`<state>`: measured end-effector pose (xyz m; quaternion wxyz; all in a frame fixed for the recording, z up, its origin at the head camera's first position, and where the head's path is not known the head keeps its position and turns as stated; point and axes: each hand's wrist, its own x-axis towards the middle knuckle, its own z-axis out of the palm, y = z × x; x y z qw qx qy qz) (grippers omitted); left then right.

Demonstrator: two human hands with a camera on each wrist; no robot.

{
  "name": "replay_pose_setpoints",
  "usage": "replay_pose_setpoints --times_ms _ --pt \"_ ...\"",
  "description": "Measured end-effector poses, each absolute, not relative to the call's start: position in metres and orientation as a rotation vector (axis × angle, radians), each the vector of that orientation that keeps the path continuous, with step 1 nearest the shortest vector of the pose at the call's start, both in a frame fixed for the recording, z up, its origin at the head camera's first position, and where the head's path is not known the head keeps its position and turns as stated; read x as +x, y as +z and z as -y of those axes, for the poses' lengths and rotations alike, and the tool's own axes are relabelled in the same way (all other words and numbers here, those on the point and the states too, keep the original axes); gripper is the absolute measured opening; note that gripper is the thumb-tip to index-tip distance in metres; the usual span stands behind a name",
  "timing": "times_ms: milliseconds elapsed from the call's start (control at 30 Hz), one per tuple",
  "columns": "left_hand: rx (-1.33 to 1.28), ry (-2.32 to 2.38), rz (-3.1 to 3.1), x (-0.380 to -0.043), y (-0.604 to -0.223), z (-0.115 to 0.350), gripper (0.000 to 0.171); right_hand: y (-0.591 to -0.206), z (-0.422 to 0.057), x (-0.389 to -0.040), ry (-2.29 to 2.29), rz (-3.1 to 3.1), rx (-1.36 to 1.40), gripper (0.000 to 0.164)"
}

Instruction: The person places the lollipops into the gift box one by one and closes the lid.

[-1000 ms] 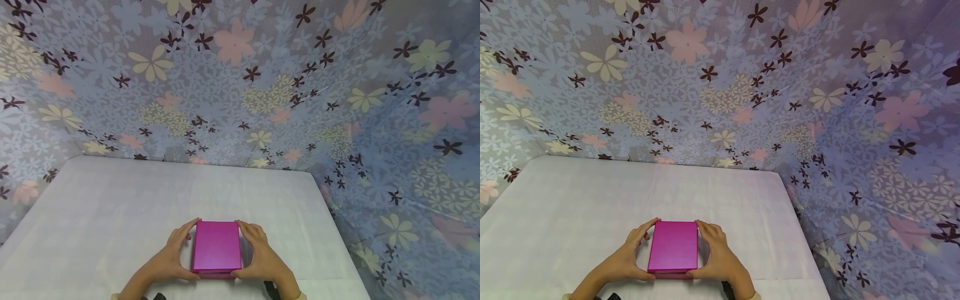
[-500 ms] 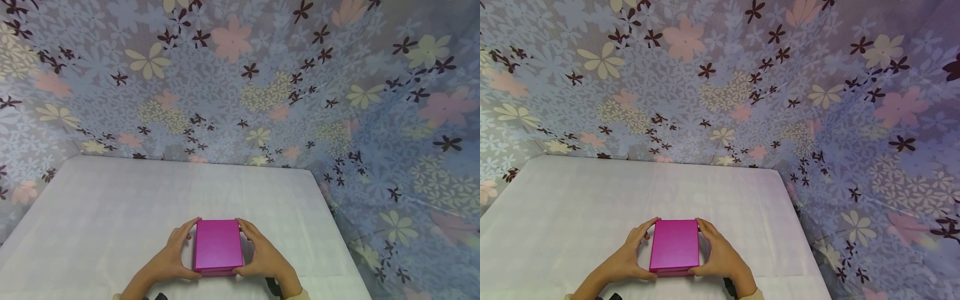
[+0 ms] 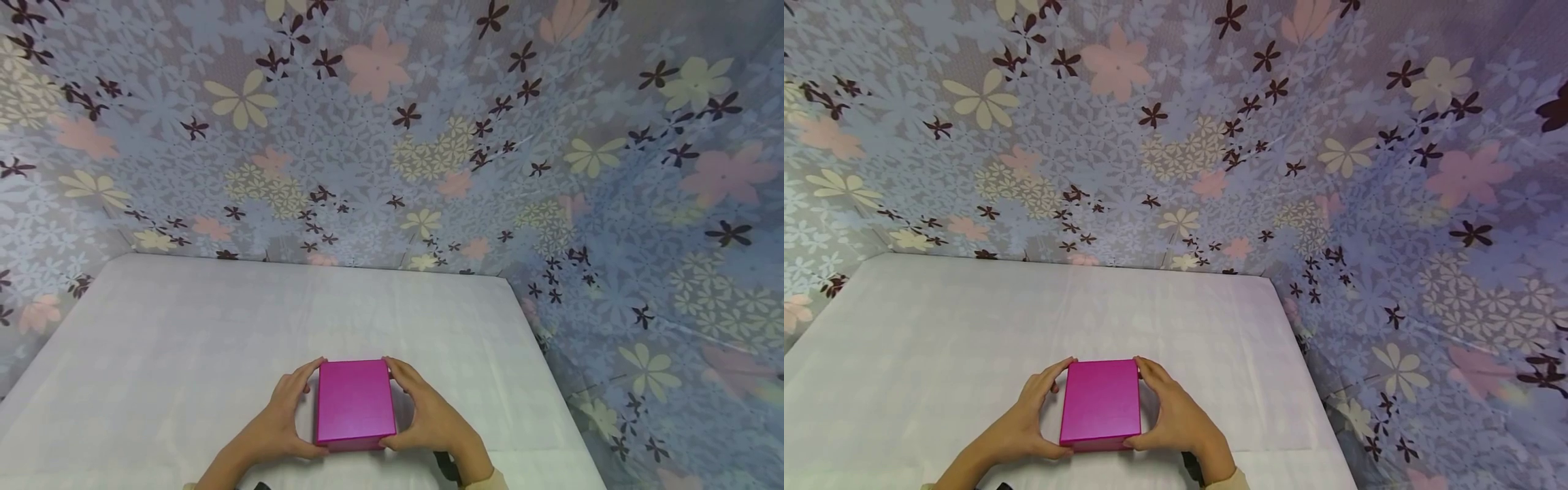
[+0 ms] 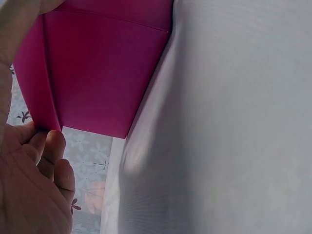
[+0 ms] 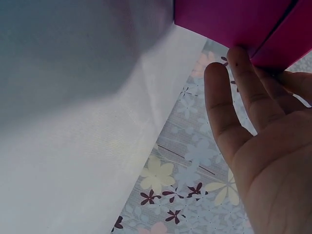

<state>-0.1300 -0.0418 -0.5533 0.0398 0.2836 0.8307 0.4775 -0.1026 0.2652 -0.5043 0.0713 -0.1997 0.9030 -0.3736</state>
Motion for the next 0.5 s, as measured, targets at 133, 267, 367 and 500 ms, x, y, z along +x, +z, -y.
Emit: replay_pose_setpoints --times_ms 133,267,367,500 --pt "0.867 1.461 -2.548 -0.1296 -0.5549 0.0413 0.138 -0.506 -0.2658 -0.1027 -1.147 -2.704 -0.604 0.126" --pt "0.868 1.446 -2.564 -0.1299 -0.5556 0.0406 0.138 -0.5074 -0.2669 -0.1041 -1.158 -2.699 -0.606 0.126" --pt "0.866 1.441 -2.568 -0.13 -0.5555 0.0403 0.138 -0.5071 -0.2675 -0.1047 -1.157 -2.692 -0.609 0.125" --pt "0.862 1.425 -2.571 -0.1296 -0.556 0.04 0.138 -0.5067 -0.268 -0.1039 -1.161 -2.675 -0.594 0.125"
